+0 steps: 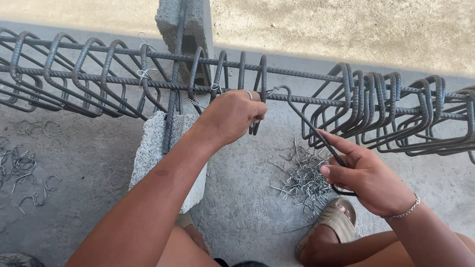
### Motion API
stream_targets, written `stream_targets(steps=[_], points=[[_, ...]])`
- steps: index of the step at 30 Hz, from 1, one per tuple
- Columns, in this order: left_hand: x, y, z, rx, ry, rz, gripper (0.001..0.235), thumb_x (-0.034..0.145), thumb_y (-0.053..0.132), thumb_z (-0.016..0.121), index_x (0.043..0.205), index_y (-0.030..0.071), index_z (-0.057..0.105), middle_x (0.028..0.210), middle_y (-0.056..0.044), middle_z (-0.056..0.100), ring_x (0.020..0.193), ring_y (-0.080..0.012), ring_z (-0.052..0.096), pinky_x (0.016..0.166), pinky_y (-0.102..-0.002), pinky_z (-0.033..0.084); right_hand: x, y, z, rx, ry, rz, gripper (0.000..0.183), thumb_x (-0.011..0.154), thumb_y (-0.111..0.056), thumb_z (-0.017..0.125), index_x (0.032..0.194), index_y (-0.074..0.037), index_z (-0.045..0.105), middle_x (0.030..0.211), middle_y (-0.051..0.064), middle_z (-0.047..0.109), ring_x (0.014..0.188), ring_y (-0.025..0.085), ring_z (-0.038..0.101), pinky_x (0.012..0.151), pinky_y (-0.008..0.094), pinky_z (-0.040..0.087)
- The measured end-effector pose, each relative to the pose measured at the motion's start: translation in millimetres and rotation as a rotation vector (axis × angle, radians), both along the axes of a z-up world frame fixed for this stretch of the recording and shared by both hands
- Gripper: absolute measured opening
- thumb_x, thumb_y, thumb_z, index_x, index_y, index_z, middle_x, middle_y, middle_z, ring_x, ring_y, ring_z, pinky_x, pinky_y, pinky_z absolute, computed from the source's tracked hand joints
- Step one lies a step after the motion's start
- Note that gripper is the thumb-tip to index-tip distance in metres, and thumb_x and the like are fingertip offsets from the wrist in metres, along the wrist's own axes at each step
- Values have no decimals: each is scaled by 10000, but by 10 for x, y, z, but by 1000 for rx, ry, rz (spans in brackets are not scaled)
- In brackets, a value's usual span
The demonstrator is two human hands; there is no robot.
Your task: Tying rebar stirrups to longitudinal bars using wire ties and a twisting tool
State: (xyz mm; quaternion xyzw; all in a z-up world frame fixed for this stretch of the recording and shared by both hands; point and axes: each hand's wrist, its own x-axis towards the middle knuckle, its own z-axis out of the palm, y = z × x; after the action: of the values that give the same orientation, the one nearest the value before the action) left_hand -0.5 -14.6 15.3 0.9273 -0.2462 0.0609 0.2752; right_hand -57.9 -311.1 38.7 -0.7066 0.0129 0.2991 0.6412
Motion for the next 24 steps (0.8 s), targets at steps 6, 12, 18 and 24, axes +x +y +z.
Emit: stream_targets(steps=[6, 12, 18, 24], points=[[-27, 55, -4, 28, -304, -76, 69, 826, 54, 728, 822, 122, 735, 846, 21, 747, 771, -166, 665, 848, -364, 522, -56, 22, -51, 57, -20, 21, 761, 800, 150, 667, 1521, -62, 553, 624, -18, 419, 544, 82, 346, 477, 221, 307], [267, 247, -236, -177, -213, -106, 123, 961, 220, 738, 877, 197, 651, 740, -5, 679, 845, -276, 714, 836, -398, 574, -179, 92, -69, -55, -203, 137, 859, 782, 109, 684, 1571, -151, 463, 559, -39, 359, 481, 68, 403, 485, 219, 386], [351, 188, -83, -230, -7, 27, 110, 937, 240, 785, 846, 228, 724, 688, -34, 704, 753, -332, 698, 803, -441, 564, -315, 171, -73, -480, -478, 276, 871, 742, -57, 713, 1563, -181, 446, 517, 23, 513, 481, 175, 513, 549, 329, 476], [426, -81, 333, -206, 337, 298, 119, 852, -17, 737, 784, 81, 744, 742, -25, 767, 627, -88, 665, 605, -285, 505, -320, 258, -25, -779, -808, 487, 772, 805, -51, 569, 1546, -3, 360, 703, 105, 730, 527, 302, 664, 517, 429, 522]])
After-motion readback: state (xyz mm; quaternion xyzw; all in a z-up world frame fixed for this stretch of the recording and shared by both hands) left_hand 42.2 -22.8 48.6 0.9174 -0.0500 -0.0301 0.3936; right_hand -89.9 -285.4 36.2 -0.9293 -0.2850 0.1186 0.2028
